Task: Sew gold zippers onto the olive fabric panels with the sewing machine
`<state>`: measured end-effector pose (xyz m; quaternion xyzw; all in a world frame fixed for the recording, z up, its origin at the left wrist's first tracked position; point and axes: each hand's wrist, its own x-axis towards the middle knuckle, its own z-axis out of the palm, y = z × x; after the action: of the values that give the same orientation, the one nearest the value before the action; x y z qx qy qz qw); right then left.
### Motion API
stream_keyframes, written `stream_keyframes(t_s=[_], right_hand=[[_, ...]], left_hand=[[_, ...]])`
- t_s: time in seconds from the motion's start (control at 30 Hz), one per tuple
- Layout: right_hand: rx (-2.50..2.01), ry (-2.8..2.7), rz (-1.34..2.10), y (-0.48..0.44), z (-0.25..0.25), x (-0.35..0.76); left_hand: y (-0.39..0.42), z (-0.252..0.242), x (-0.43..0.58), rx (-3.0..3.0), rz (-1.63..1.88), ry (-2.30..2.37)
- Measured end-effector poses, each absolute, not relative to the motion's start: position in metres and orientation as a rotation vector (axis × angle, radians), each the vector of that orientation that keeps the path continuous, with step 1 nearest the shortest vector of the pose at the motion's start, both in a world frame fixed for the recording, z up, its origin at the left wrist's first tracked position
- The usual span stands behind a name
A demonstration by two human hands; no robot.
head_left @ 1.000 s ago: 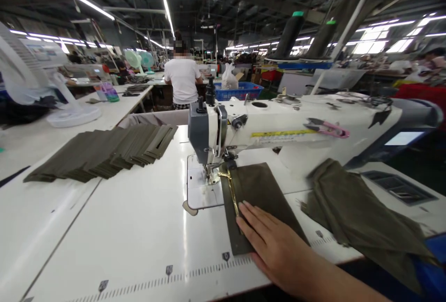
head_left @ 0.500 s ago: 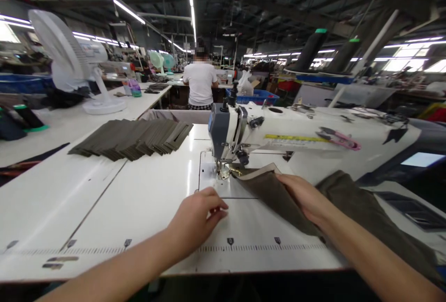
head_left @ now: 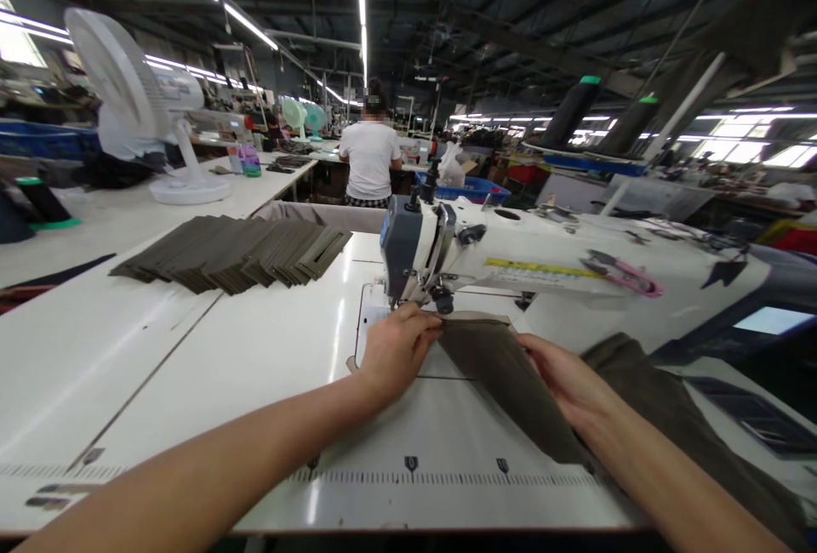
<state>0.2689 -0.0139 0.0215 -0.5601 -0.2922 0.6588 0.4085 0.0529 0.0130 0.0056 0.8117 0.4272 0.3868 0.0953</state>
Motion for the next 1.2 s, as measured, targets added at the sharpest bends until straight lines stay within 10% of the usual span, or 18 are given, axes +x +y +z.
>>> stream_keyframes(t_s=[0.6, 1.2], right_hand=[[-1.125, -1.802, 1.161, -0.042, 0.025, 0.253], [-1.441, -0.895, 1.046, -0.038, 0.018, 0.243]], left_hand=[[0.014, 0.003, 0.057, 2.513, 0.808, 1.072], [0.014, -0.006, 0.058, 2.623, 1.246, 0.845]])
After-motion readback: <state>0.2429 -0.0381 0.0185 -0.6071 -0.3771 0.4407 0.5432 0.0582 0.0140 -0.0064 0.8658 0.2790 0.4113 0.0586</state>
